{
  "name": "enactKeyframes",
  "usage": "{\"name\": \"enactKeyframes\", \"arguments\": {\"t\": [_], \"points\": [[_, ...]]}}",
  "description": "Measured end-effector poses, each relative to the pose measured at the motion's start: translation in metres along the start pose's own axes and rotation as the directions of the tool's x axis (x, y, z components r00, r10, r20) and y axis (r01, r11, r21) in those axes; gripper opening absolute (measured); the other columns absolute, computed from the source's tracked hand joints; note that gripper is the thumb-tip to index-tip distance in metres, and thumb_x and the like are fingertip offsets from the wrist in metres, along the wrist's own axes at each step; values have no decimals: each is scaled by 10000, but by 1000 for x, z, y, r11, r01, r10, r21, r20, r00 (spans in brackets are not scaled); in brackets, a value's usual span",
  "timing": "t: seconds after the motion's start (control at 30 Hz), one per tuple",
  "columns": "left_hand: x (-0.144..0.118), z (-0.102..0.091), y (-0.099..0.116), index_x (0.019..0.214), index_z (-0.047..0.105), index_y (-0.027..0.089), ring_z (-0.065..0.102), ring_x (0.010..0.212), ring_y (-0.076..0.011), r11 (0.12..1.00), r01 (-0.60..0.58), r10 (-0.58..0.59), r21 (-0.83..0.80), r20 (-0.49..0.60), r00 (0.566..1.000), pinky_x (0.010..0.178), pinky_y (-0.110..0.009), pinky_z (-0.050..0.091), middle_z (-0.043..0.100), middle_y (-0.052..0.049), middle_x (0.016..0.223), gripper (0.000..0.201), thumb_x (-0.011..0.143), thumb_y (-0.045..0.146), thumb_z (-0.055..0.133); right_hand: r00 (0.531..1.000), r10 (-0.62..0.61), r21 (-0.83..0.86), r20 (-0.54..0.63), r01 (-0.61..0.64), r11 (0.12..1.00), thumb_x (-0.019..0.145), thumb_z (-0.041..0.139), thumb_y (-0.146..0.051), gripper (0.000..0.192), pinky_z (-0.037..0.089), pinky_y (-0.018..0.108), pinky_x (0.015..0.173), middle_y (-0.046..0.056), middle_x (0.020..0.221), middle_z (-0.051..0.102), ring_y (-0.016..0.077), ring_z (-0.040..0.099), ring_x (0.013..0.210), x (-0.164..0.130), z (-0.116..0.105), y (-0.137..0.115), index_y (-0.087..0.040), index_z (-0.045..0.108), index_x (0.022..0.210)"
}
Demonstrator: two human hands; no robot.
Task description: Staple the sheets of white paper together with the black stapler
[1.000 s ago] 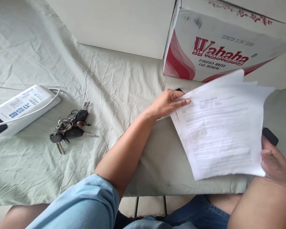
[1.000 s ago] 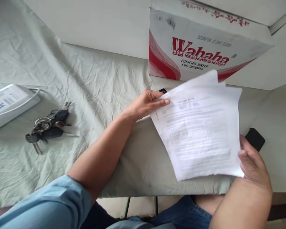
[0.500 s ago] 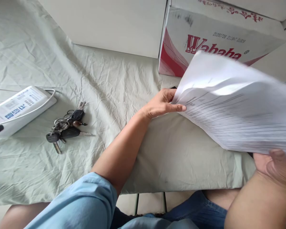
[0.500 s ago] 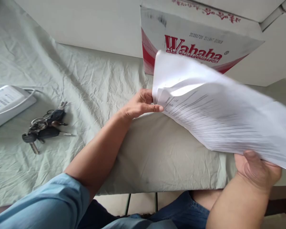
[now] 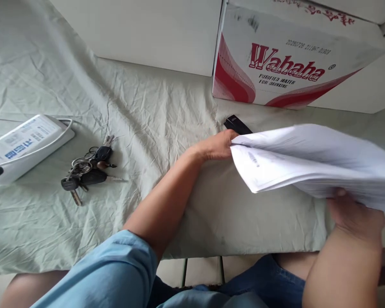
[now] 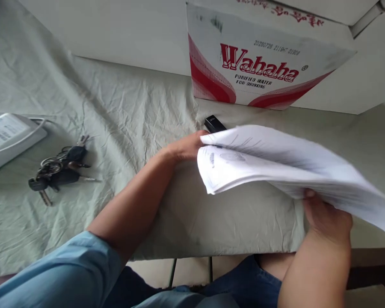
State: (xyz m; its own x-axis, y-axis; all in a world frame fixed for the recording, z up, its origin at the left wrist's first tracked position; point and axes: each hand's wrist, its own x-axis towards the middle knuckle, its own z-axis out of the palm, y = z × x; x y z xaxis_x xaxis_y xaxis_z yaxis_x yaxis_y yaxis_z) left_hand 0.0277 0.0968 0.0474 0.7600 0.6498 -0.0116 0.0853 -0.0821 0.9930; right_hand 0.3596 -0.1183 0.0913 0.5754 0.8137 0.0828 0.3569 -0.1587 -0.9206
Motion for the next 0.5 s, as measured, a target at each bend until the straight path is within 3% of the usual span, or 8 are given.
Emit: {"name": "enactKeyframes", "arguments": {"t": [0.1,0.17,0.23,0.3,0.4,0.5], "points": [[-1,-1,0,775,675,194,645,831,-210,998,56,-56,-24,-12,998,769,-353,543,689,-54,830,460,935,571,885,992,123,81,-16,-122,989,595,1087,-481,835,542,732,1362,106,1594,782,449,683,1597,-7,2,1,-378,827,1382],[-4,-2,2,871,722,189,687,857,-227,991,92,-96,-93,-38,995,780,-362,565,739,-75,902,522,961,683,864,971,237,73,20,-238,969,500,1134,-459,809,506,688,1404,108,1509,824,449,712,1560,-8,-1,2,-355,860,1254],[-6,-3,5,934,751,187,714,860,-234,982,120,-121,-144,7,993,793,-365,590,765,-76,917,551,923,715,908,944,324,25,66,-326,945,474,1151,-500,749,536,650,1383,111,1420,859,446,766,1471,-3,-8,6,-347,879,1156],[-7,-4,7,921,755,194,724,842,-235,979,151,-143,-134,66,987,790,-361,599,770,-63,882,529,887,681,957,924,378,-4,57,-379,925,490,1152,-550,674,645,619,1264,115,1274,890,420,843,1261,5,-17,11,-337,896,1076],[-7,-6,8,835,756,204,729,798,-234,983,186,-182,-11,163,970,758,-352,579,787,-57,837,445,872,586,981,921,390,-9,16,-390,921,533,1146,-576,629,761,507,956,108,1022,891,334,852,920,17,-30,17,-338,929,1074],[-5,-6,8,797,784,209,737,767,-219,982,179,-188,60,310,932,735,-331,564,831,-56,853,365,911,522,934,931,352,-47,98,-349,936,536,1158,-536,712,744,370,799,103,984,901,302,871,923,20,-33,19,-355,951,1193]]}}
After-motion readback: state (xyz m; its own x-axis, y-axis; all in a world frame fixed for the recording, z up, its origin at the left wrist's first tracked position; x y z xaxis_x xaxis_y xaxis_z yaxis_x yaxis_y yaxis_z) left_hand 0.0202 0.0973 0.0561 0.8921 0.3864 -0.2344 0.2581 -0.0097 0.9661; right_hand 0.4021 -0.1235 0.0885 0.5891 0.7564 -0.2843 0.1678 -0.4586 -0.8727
